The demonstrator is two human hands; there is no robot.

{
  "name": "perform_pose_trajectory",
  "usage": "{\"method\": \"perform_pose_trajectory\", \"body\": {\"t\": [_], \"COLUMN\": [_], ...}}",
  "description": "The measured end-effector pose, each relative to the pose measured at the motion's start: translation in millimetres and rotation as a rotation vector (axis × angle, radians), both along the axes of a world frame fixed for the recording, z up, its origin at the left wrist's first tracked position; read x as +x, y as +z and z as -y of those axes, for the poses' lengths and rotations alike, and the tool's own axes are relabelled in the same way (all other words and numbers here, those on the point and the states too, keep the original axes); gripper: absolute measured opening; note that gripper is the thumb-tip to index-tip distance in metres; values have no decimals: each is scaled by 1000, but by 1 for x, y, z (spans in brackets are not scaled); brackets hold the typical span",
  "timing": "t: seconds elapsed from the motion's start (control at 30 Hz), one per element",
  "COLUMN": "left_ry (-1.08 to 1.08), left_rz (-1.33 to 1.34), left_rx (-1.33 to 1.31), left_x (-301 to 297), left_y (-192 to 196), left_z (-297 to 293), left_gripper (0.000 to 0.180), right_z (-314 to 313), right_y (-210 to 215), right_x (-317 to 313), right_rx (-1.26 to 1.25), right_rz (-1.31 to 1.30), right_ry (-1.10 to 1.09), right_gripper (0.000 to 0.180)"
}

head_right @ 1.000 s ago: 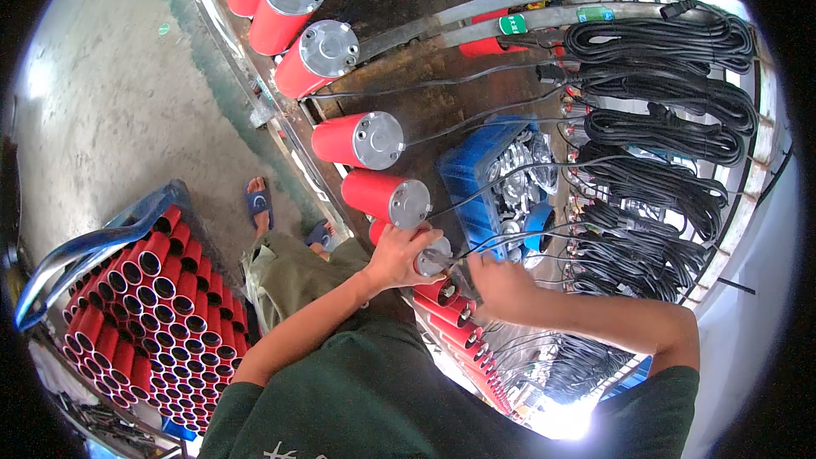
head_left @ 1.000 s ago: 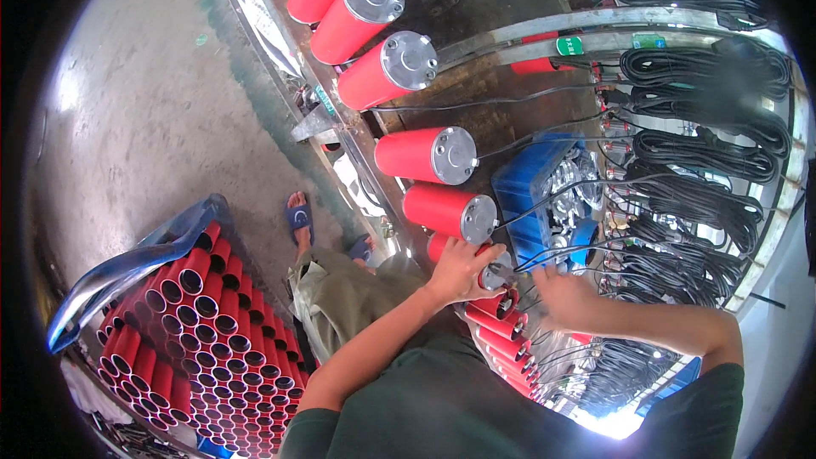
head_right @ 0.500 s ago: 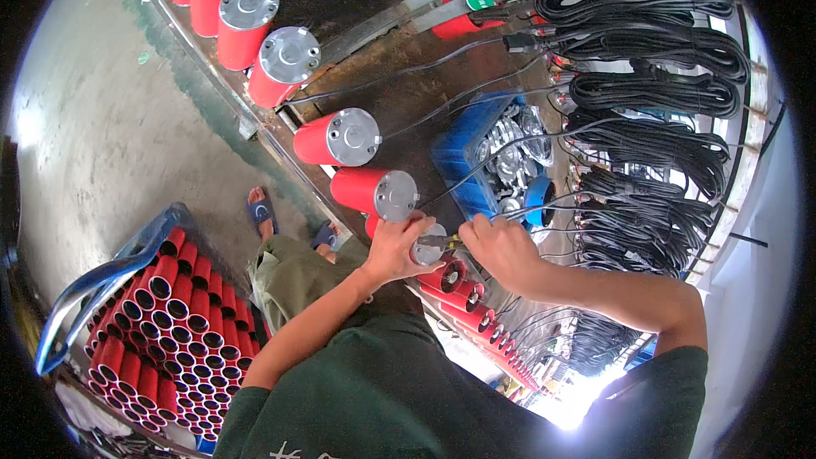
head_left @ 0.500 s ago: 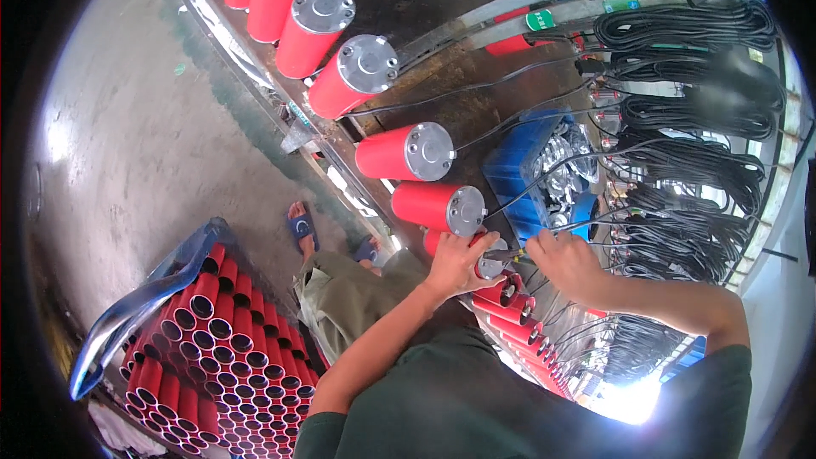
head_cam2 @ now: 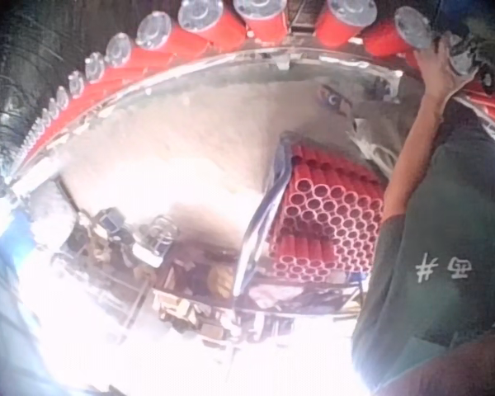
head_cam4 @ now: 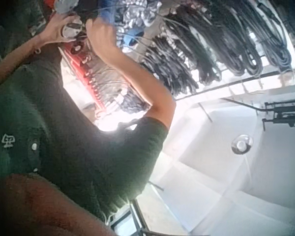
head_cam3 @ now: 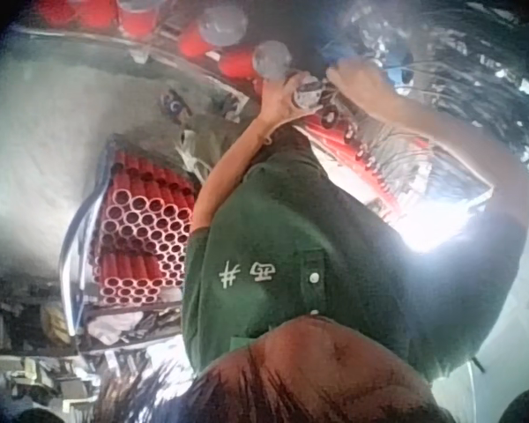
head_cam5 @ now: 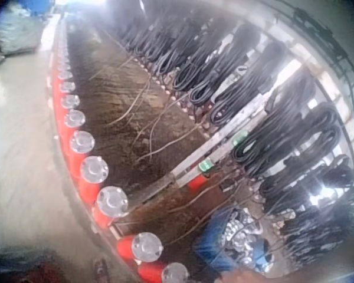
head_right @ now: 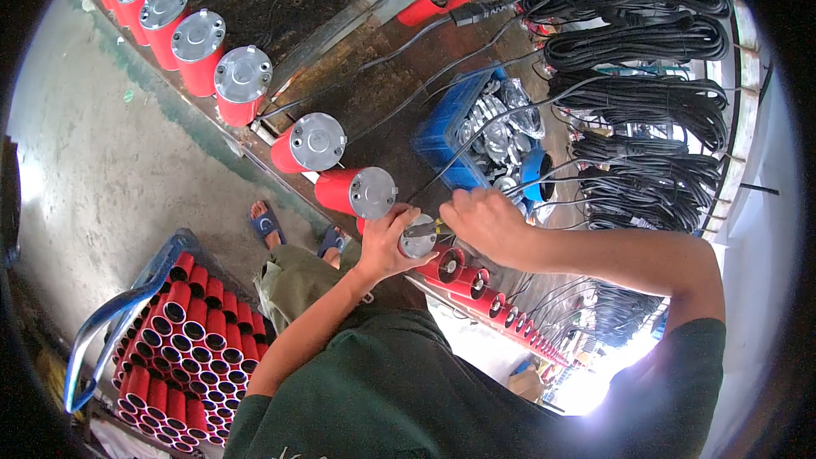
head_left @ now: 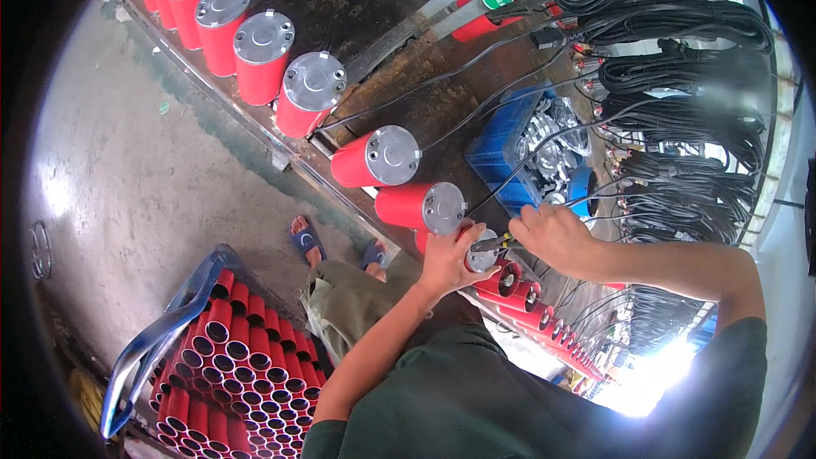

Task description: The person inserts metal disks into red cylindrical housings, presses them in using a hand tool, and then attaches long black cables to the assembled units.

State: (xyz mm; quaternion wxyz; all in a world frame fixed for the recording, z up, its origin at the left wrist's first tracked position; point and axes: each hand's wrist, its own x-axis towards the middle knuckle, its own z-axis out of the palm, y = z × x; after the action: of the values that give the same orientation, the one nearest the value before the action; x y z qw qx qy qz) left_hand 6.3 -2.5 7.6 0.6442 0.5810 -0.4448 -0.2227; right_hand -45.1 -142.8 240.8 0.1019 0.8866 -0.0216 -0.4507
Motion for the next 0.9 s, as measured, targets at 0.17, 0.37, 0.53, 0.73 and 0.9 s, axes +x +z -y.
{"method": "perform_pose_trajectory", "body": {"t": [0.17, 0.37, 0.53, 0.73, 0.9], "left_ry": [-69, -66, -26, -4, -31], "left_rz": [-1, 13, 3, 35, 14], "left_rx": [2, -18, -39, -52, -60], "left_x": [-3, -6, -5, -4, 3], "left_y": [-6, -4, -3, -6, -6], "left_z": [-2, 1, 4, 4, 0], "left_gripper": [90, 87, 84, 84, 86], "right_z": [-38, -32, 5, -6, -38], "right_y": [-7, 10, -8, 1, 3], "right_x": [3, -11, -7, 1, 4], "right_rx": [765, 279, -144, 2, 475], "right_rz": [-530, -212, 232, -18, -246], "right_ry": [-2414, -749, 206, -229, -1600], "right_gripper": [17, 48, 23, 40, 31]}}
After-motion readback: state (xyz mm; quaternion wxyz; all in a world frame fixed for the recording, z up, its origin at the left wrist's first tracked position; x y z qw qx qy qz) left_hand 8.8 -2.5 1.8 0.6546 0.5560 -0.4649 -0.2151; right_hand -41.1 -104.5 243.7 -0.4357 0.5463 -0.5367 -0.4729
